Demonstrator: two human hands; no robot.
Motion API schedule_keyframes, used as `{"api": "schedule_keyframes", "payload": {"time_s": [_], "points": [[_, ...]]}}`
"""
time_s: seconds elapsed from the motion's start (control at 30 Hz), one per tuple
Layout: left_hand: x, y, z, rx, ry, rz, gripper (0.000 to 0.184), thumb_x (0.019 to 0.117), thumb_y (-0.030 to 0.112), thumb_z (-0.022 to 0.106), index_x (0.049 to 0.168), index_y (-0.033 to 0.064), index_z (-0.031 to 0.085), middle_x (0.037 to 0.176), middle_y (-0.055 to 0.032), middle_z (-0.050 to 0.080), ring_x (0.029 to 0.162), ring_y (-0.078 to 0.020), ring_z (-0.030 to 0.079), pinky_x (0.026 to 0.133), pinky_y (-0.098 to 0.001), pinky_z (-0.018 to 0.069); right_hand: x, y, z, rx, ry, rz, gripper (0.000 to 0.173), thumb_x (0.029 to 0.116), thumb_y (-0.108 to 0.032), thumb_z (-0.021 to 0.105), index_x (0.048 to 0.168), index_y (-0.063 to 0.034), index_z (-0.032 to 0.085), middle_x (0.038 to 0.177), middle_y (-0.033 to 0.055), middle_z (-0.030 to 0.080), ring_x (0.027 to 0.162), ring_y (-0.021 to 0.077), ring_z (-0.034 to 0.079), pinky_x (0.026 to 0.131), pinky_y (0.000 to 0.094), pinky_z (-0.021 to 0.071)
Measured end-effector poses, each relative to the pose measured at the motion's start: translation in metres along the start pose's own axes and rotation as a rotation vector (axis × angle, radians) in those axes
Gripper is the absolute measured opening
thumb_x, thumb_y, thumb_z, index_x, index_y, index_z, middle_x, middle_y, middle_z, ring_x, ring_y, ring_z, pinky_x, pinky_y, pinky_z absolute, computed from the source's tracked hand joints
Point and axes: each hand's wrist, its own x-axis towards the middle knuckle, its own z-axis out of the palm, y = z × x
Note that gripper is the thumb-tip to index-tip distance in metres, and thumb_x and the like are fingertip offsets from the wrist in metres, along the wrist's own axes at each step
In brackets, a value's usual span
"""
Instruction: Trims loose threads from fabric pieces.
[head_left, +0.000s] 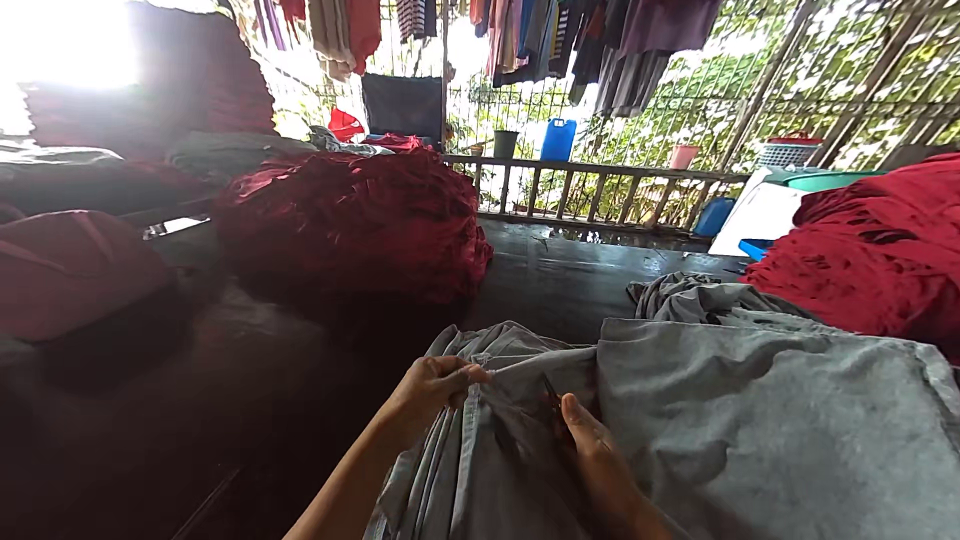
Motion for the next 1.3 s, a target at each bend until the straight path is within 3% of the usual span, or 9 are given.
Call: {"api": "schedule_keyframes", "payload": {"time_s": [0.1, 0.17, 0.3, 0.6, 0.8, 1.03, 1.13, 1.23, 1.3], "points": [[-0.003, 0.003, 0.000, -0.107, 0.012, -0.001, 0.027, 0.1019, -0.004, 0.050, 0.084, 0.0071, 0.066, 0.065, 0.0098, 0.060, 0.058, 0.0026, 0.056, 0.061, -0.0129, 0.0493, -0.006, -0.004, 0.002, -0.185, 0.005, -0.115, 0.035, 0.1077, -0.015, 0.043, 0.129, 0.0089, 0.059, 0.103, 0.0062, 0.065, 0.084, 0.0001, 0.056, 0.079, 0.0183, 0.0461], [-0.003, 0.003, 0.001, -0.144, 0.023, -0.004, 0.026, 0.1022, -0.003, 0.050, 0.084, 0.0065, 0.066, 0.065, 0.0087, 0.061, 0.059, 0.0015, 0.057, 0.062, -0.0136, 0.0506, -0.011, -0.006, 0.001, -0.415, 0.013, -0.285, 0.038, 0.1046, -0.018, 0.052, 0.127, 0.0098, 0.063, 0.111, 0.0191, 0.070, 0.098, 0.0196, 0.067, 0.090, 0.0364, 0.0523], [-0.005, 0.003, 0.001, -0.261, 0.040, -0.006, 0.027, 0.1039, -0.002, 0.047, 0.086, 0.0067, 0.065, 0.066, 0.0074, 0.061, 0.060, 0.0009, 0.059, 0.064, -0.0136, 0.0516, -0.015, -0.019, 0.003, -0.737, 0.058, -0.515, 0.033, 0.1002, -0.019, 0.060, 0.116, 0.0071, 0.071, 0.105, 0.0236, 0.073, 0.086, 0.0382, 0.073, 0.074, 0.0531, 0.0582], [-0.005, -0.009, -0.004, -0.414, -0.001, 0.027, 0.031, 0.1045, -0.002, 0.042, 0.086, 0.0084, 0.065, 0.070, 0.0066, 0.062, 0.063, 0.0001, 0.059, 0.066, -0.0142, 0.0522, -0.009, -0.022, 0.000, -0.706, 0.014, -0.567, 0.032, 0.1001, -0.022, 0.059, 0.114, 0.0022, 0.074, 0.104, 0.0168, 0.075, 0.088, 0.0286, 0.074, 0.077, 0.0449, 0.0591], [-0.005, -0.008, -0.005, -0.375, -0.004, 0.035, 0.030, 0.1043, -0.002, 0.043, 0.087, 0.0083, 0.065, 0.071, 0.0069, 0.063, 0.063, 0.0005, 0.059, 0.066, -0.0139, 0.0518, -0.019, -0.036, 0.007, -0.886, 0.024, -0.610, 0.031, 0.0979, -0.022, 0.062, 0.112, 0.0025, 0.075, 0.101, 0.0183, 0.075, 0.081, 0.0345, 0.074, 0.065, 0.0512, 0.0585], [-0.005, -0.009, -0.006, -0.388, 0.002, 0.043, 0.030, 0.1036, -0.003, 0.043, 0.085, 0.0081, 0.065, 0.070, 0.0067, 0.063, 0.063, 0.0007, 0.059, 0.067, -0.0138, 0.0520, -0.015, -0.031, 0.019, -1.107, 0.289, -0.658, 0.023, 0.0948, -0.013, 0.064, 0.097, 0.0065, 0.076, 0.086, 0.0215, 0.073, 0.068, 0.0371, 0.073, 0.055, 0.0494, 0.0567], [-0.006, -0.012, -0.007, -0.380, 0.022, 0.052, 0.030, 0.1030, -0.004, 0.044, 0.085, 0.0078, 0.066, 0.070, 0.0067, 0.064, 0.063, 0.0008, 0.059, 0.067, -0.0139, 0.0518, -0.012, -0.036, 0.012, -1.060, 0.376, -0.569, 0.026, 0.0986, -0.014, 0.062, 0.105, 0.0082, 0.074, 0.092, 0.0252, 0.072, 0.072, 0.0412, 0.073, 0.059, 0.0536, 0.0567], [-0.008, -0.018, -0.007, -0.402, 0.062, 0.079, 0.029, 0.1030, -0.004, 0.045, 0.087, 0.0067, 0.067, 0.073, 0.0064, 0.065, 0.063, 0.0010, 0.059, 0.067, -0.0142, 0.0519, -0.004, -0.042, 0.008, -0.890, 0.212, -0.583, 0.031, 0.0997, -0.018, 0.062, 0.115, 0.0058, 0.072, 0.103, 0.0233, 0.073, 0.080, 0.0380, 0.073, 0.069, 0.0540, 0.0575], [-0.010, -0.023, -0.005, -0.421, 0.097, 0.092, 0.030, 0.1027, -0.003, 0.045, 0.087, 0.0069, 0.068, 0.073, 0.0066, 0.065, 0.063, 0.0014, 0.059, 0.066, -0.0139, 0.0518, 0.003, -0.040, 0.013, -0.936, 0.124, -0.705, 0.030, 0.0966, -0.018, 0.064, 0.112, 0.0049, 0.074, 0.099, 0.0215, 0.074, 0.076, 0.0359, 0.074, 0.064, 0.0508, 0.0588]]}}
